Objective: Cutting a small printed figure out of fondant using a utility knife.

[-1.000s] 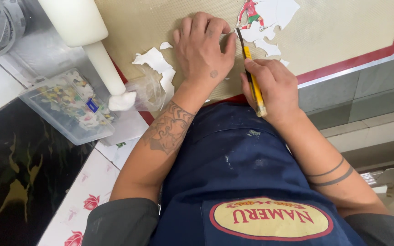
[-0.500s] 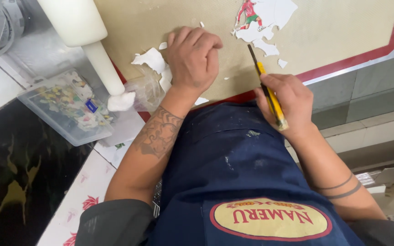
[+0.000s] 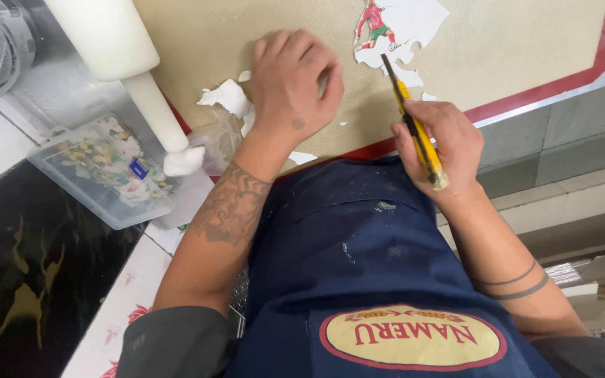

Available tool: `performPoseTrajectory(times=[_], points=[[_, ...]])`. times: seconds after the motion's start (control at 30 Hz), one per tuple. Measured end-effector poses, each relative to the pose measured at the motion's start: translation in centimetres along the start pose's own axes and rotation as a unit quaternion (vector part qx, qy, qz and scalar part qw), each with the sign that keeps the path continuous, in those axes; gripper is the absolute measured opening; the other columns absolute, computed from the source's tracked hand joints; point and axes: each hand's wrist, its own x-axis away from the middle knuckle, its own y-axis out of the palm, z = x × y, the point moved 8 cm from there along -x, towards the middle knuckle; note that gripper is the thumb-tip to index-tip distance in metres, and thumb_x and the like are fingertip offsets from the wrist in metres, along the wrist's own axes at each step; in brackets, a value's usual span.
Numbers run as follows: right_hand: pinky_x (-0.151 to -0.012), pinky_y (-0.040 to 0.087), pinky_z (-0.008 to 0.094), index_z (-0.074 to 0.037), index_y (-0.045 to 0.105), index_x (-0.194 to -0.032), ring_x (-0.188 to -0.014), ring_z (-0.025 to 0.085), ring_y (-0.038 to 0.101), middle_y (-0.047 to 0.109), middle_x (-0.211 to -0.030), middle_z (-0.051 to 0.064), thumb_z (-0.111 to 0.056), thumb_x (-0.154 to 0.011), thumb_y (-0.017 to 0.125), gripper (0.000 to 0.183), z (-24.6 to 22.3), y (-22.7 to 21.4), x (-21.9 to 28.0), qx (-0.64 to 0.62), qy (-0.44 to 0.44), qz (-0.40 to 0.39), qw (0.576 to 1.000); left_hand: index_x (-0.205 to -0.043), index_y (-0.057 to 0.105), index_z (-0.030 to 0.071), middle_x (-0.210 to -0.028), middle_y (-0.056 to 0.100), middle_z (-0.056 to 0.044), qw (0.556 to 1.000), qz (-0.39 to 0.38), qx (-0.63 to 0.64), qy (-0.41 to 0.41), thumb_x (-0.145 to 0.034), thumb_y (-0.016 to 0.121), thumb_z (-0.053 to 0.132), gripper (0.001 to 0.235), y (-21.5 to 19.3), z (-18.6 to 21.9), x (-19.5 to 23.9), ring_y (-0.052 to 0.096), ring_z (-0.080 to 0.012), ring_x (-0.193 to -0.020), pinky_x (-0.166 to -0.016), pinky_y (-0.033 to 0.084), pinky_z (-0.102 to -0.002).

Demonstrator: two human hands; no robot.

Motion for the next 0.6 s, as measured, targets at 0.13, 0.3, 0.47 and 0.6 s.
performPoseTrajectory(times=[0.13, 0.3, 0.47, 0.6], points=[[-0.082, 0.059, 0.037, -0.001, 0.065, -0.123, -0.097, 0.035, 0.073, 0.071, -0.108, 0.020, -0.001, -0.097, 0.083, 0.031, 0.2, 0.0, -0.5, 0.008, -0.004, 0.006, 1.000, -0.080, 0.057, 0.018, -0.085, 0.059, 0.000, 0.999, 0.024, -0.005, -0.020, -0.092, 0.080, 0.020, 0.026, -0.7, -1.8, 1.5, 0.059, -0.0259, -0.088, -0.086, 0.043, -0.043], [-0.082, 0.059, 0.037, 0.000, 0.064, -0.123, -0.098, 0.035, 0.073, 0.071, -0.110, 0.021, -0.003, -0.099, 0.082, 0.030, -0.3, 0.5, -1.2, 0.021, -0.016, 0.001, 1.000, -0.110, 0.066, 0.011, -0.097, 0.068, -0.005, 0.995, 0.048, 0.028, -0.080, -0.096, 0.068, 0.008, 0.014, -2.3, -2.7, 1.3, 0.064, -0.0284, -0.093, -0.087, 0.048, -0.042], [-0.082, 0.059, 0.036, 0.000, 0.064, -0.123, -0.097, 0.034, 0.074, 0.071, -0.110, 0.020, -0.004, -0.100, 0.081, 0.029, -0.2, 1.0, -1.5, 0.031, -0.004, 0.006, 1.000, -0.109, 0.069, 0.016, -0.104, 0.065, -0.003, 0.994, 0.042, -0.028, -0.096, -0.098, 0.081, 0.022, 0.018, -1.6, -2.5, 0.3, 0.060, -0.0276, -0.102, -0.093, 0.047, -0.044], [-0.082, 0.059, 0.035, 0.001, 0.064, -0.124, -0.093, 0.032, 0.074, 0.071, -0.110, 0.019, -0.005, -0.102, 0.081, 0.028, -0.6, 1.3, -2.0, 0.035, 0.000, 0.006, 0.999, -0.126, 0.062, 0.013, -0.126, 0.053, -0.014, 0.995, 0.068, -0.042, -0.059, -0.094, 0.083, 0.032, 0.042, -0.7, -1.4, -1.0, 0.047, -0.0372, -0.123, -0.106, 0.040, -0.053]])
